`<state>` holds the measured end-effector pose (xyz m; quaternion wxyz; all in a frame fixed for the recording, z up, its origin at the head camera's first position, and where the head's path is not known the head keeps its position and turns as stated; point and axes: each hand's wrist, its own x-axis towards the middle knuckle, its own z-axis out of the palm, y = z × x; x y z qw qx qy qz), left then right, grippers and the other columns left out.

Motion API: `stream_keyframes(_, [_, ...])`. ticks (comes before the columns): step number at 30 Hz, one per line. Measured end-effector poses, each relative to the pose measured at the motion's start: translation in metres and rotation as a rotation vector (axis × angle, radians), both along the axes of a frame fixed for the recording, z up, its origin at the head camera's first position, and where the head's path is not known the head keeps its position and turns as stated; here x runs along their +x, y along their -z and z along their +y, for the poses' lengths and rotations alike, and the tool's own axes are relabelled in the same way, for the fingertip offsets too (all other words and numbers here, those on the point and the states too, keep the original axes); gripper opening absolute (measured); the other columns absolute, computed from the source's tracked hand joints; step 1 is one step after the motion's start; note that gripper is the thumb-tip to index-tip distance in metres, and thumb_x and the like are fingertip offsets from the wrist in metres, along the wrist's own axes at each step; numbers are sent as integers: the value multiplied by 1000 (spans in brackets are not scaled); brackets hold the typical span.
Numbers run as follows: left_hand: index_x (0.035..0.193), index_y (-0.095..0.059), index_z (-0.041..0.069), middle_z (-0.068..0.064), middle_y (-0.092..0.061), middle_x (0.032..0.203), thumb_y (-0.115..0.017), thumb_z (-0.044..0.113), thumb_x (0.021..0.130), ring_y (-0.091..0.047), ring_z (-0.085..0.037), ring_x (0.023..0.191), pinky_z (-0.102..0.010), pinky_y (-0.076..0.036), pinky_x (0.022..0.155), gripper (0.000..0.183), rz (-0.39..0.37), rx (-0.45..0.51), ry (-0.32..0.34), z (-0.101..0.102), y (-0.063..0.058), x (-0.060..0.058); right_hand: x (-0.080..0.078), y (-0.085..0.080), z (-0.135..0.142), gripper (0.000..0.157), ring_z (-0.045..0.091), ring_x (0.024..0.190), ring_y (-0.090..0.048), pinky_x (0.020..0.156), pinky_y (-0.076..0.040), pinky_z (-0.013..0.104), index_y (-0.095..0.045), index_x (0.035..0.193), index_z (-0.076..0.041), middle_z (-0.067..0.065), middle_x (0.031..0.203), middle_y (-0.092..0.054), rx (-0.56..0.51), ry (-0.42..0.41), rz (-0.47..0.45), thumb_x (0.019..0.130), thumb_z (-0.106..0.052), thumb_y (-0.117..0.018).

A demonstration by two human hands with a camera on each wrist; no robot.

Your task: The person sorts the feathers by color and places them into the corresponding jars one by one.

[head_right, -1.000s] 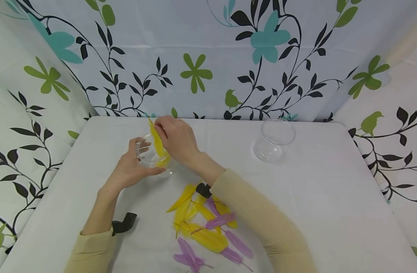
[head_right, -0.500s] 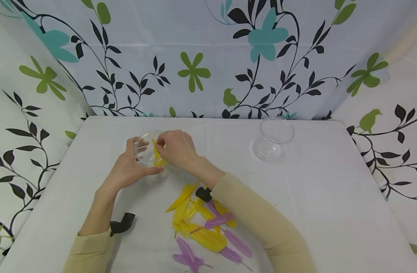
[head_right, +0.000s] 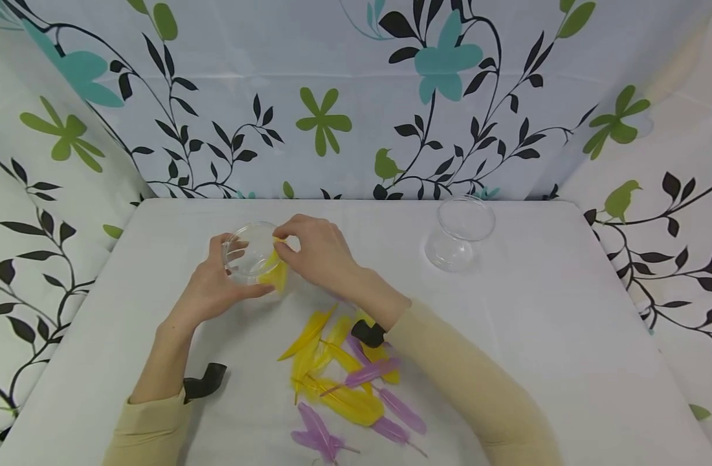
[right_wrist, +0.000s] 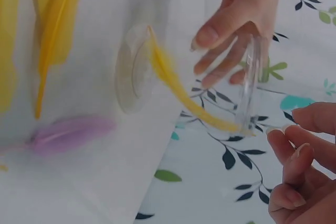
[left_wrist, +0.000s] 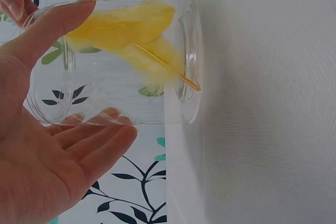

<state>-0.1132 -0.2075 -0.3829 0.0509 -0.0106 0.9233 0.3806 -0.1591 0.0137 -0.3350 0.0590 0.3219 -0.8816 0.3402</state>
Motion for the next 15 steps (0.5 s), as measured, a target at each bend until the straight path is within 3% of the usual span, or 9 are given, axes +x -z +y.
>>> stream_keyframes(6, [151,-15,11,-15,-40,156,-88,44,72,-46,-41,134,-58,-43,105,112,-1,-7,-3,0,1,-1,6,3,36,18,14,60,-50,60,-45,28,-75,109,-11,1,100,-73,-54,58,18,93,-18,-69])
stream_keyframes(15, [150,-15,11,-16,-40,156,-88,43,71,-48,-42,130,-56,-44,104,112,-8,3,-2,1,1,-1,20,33,89,19,13,61,-46,56,-42,26,-74,108,-12,1,95,-72,-1,144,-48,91,-19,-73])
